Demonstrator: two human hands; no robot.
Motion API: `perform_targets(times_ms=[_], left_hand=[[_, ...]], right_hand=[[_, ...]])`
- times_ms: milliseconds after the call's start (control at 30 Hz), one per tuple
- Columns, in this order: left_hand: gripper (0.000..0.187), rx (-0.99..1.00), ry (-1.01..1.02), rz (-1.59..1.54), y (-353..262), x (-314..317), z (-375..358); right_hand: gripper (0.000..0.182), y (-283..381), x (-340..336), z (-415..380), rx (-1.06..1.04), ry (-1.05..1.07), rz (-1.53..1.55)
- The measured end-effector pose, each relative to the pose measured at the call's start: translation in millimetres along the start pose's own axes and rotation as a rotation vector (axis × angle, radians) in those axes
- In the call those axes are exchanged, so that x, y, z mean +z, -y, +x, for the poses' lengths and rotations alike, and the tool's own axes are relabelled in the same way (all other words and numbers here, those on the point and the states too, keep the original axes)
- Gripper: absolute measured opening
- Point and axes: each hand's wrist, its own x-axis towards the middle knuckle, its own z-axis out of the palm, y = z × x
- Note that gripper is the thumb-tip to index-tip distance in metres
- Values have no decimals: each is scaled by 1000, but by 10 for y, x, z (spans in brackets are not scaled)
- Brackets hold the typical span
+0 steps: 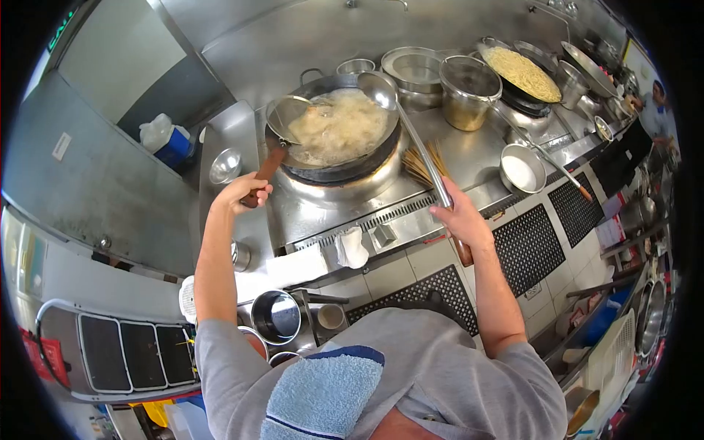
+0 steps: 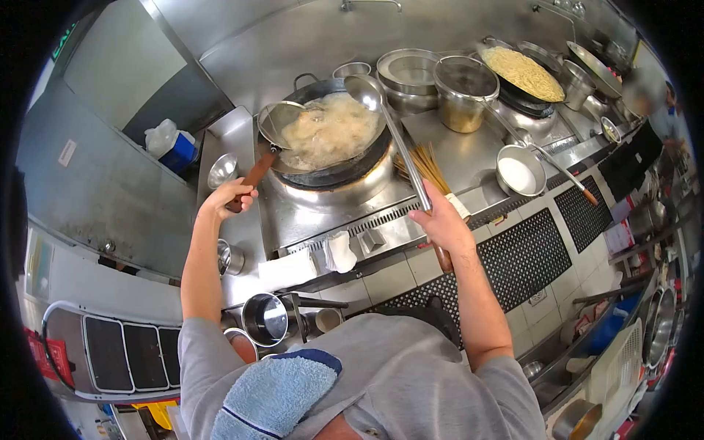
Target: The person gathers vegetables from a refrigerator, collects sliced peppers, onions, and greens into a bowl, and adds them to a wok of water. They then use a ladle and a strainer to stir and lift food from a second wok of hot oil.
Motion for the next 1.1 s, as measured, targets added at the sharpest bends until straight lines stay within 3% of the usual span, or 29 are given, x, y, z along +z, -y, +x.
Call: perform_targets(times_ms=[100, 233, 333, 400, 500, 733, 767, 867, 1100], left_hand=[[19, -64, 193, -356, 86, 23, 15], [13, -61, 181, -629, 322, 588, -183], [14, -83, 260, -865, 549, 414, 121], [17, -6, 266, -778, 593, 689, -27], [22, 43, 237, -938, 665, 958, -292], [16, 173, 88, -707, 731, 1125, -535], [16, 174, 0, -540, 715, 1203, -614], [13, 221, -1, -519, 709, 1174, -731], [25, 250, -260, -189, 753, 1286, -793]], right_hand=[[71, 135, 1, -50, 59, 25, 60], [70, 80, -40, 37, 82, 52, 81], [70, 16, -61, 162, 60, 78, 110], [71, -32, -99, 158, 60, 79, 85], [73, -3, -247, 237, 38, 86, 80], [71, -18, -360, 221, 51, 124, 77], [71, -25, -363, 218, 56, 128, 73], [71, -77, -398, 323, 26, 114, 56], [74, -78, -404, 368, 71, 176, 7]])
